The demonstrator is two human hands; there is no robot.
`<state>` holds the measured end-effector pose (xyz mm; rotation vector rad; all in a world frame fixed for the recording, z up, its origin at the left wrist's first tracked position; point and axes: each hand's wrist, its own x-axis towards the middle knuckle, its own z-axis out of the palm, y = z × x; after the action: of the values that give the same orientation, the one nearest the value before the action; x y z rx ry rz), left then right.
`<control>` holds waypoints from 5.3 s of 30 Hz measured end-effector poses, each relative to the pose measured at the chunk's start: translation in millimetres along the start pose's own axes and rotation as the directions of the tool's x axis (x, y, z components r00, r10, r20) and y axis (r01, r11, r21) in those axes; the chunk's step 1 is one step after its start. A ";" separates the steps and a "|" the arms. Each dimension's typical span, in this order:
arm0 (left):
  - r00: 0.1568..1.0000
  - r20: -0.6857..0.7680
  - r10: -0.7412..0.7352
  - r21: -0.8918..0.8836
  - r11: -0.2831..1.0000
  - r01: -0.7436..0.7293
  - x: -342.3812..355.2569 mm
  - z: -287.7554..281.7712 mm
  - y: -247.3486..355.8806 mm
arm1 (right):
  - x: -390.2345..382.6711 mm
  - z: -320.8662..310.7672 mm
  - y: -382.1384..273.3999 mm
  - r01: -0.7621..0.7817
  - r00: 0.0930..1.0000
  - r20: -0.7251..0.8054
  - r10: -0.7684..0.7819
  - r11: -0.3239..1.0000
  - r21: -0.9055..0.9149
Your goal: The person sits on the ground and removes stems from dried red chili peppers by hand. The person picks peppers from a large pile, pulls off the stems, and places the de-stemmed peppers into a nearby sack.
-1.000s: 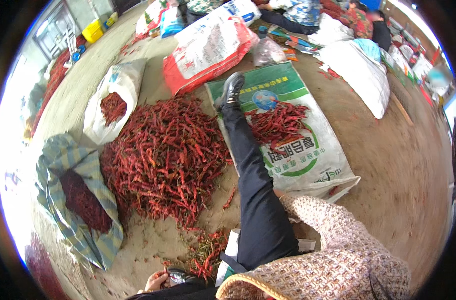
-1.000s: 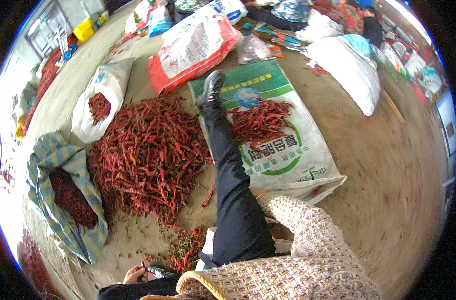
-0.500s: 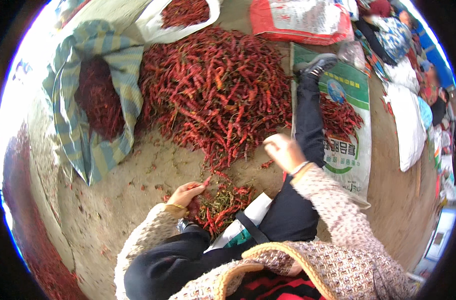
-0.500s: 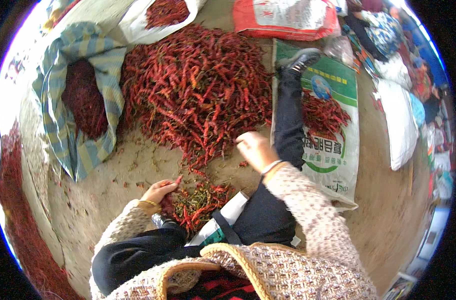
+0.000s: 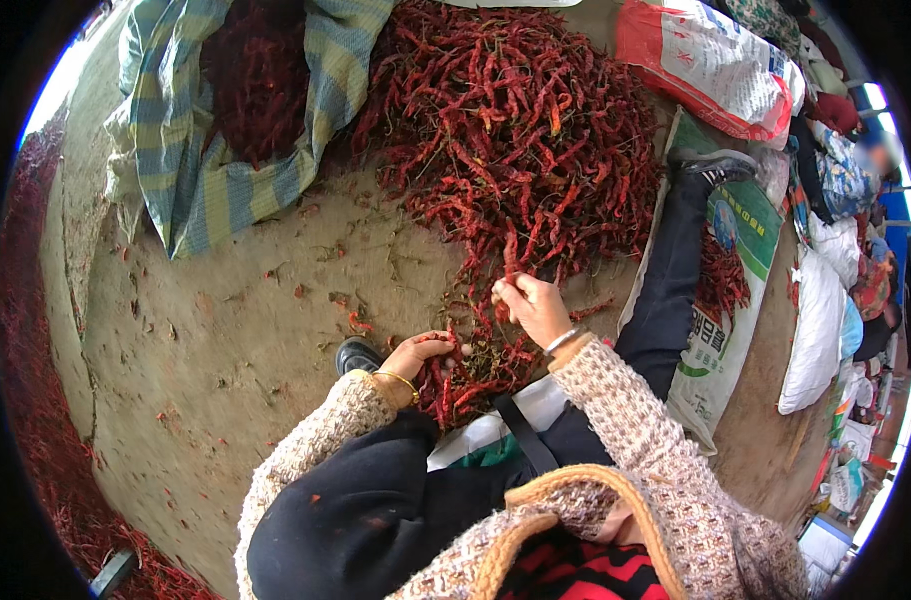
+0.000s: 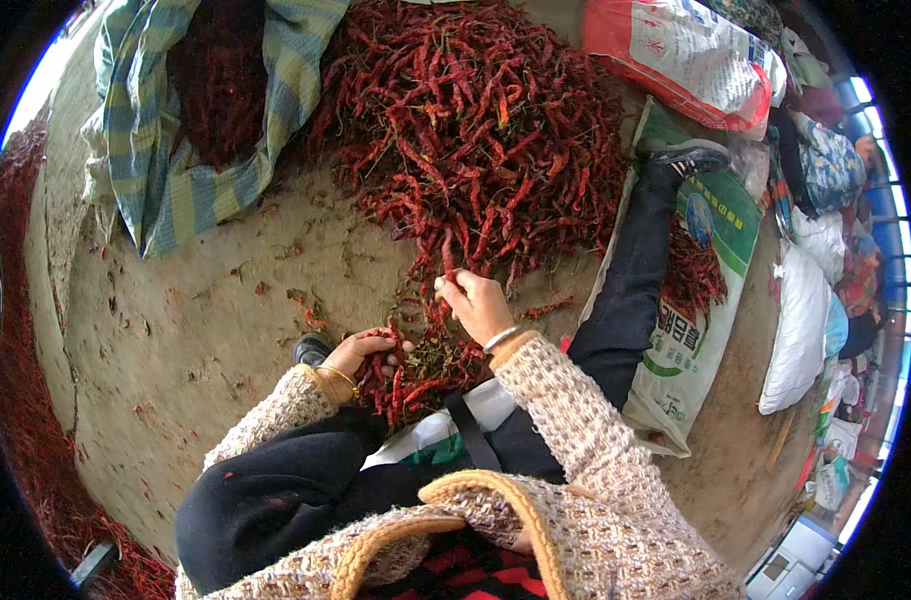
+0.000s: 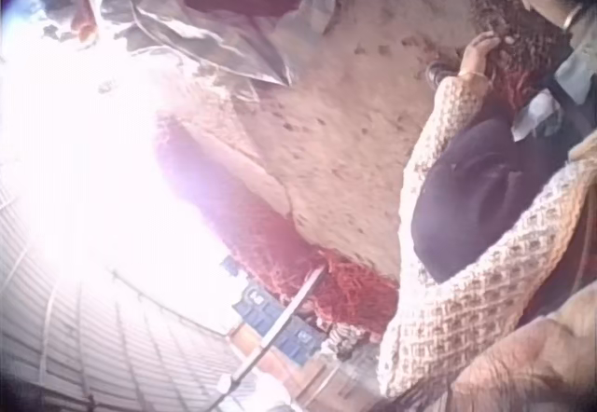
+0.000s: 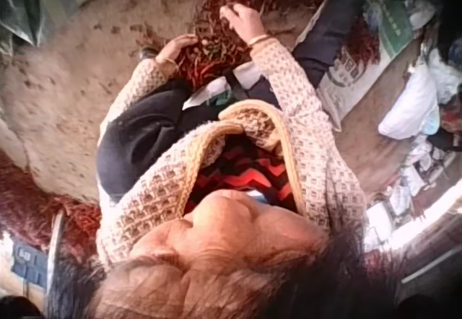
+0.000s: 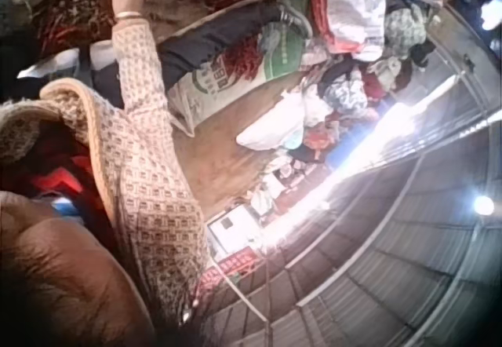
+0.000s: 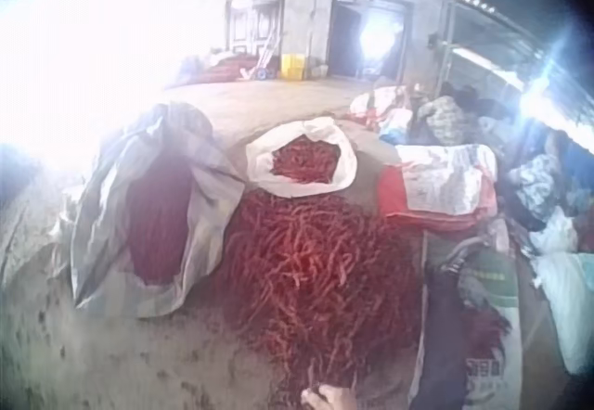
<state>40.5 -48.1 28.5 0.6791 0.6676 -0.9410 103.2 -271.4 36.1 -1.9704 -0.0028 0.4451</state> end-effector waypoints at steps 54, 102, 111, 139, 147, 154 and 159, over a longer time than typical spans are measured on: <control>0.912 -0.139 0.385 0.723 0.669 -0.172 13.4 -31.2 -24.7 | -52.9 50.3 -15.2 0.595 0.787 0.430 -0.442 0.726 -0.344; 0.827 0.108 0.552 0.551 0.659 -0.512 -4.6 -17.6 -20.6 | -74.0 60.5 14.1 -0.542 0.792 0.417 0.446 0.828 0.144; 0.760 0.556 0.336 0.783 0.096 -0.615 -12.9 -13.9 -18.3 | -95.3 60.3 -10.3 -0.432 0.891 0.259 0.372 0.870 0.237; 0.795 0.187 0.577 0.880 0.261 -0.397 -6.4 -13.6 -18.4 | -56.8 54.4 -11.4 0.518 0.855 0.383 -0.350 0.546 -0.658; 0.928 0.203 0.313 0.789 0.509 -0.344 -9.1 -9.9 -18.3 | -62.6 50.1 -23.3 0.407 0.908 0.304 -0.287 0.777 -0.481; 0.873 0.304 0.380 0.811 0.378 -0.447 -14.6 -1.2 -12.7 | -58.8 35.2 -33.4 0.063 0.954 0.301 -0.009 0.983 -0.170; 0.776 0.170 0.607 0.985 -0.073 -0.158 -16.8 -10.1 -2.7 | -84.6 72.4 -76.3 0.422 0.881 0.162 -0.445 0.892 0.160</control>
<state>28.8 -33.3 34.5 2.2921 -0.1265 -0.5512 17.1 -191.7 102.7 -1.7326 -0.5244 0.3283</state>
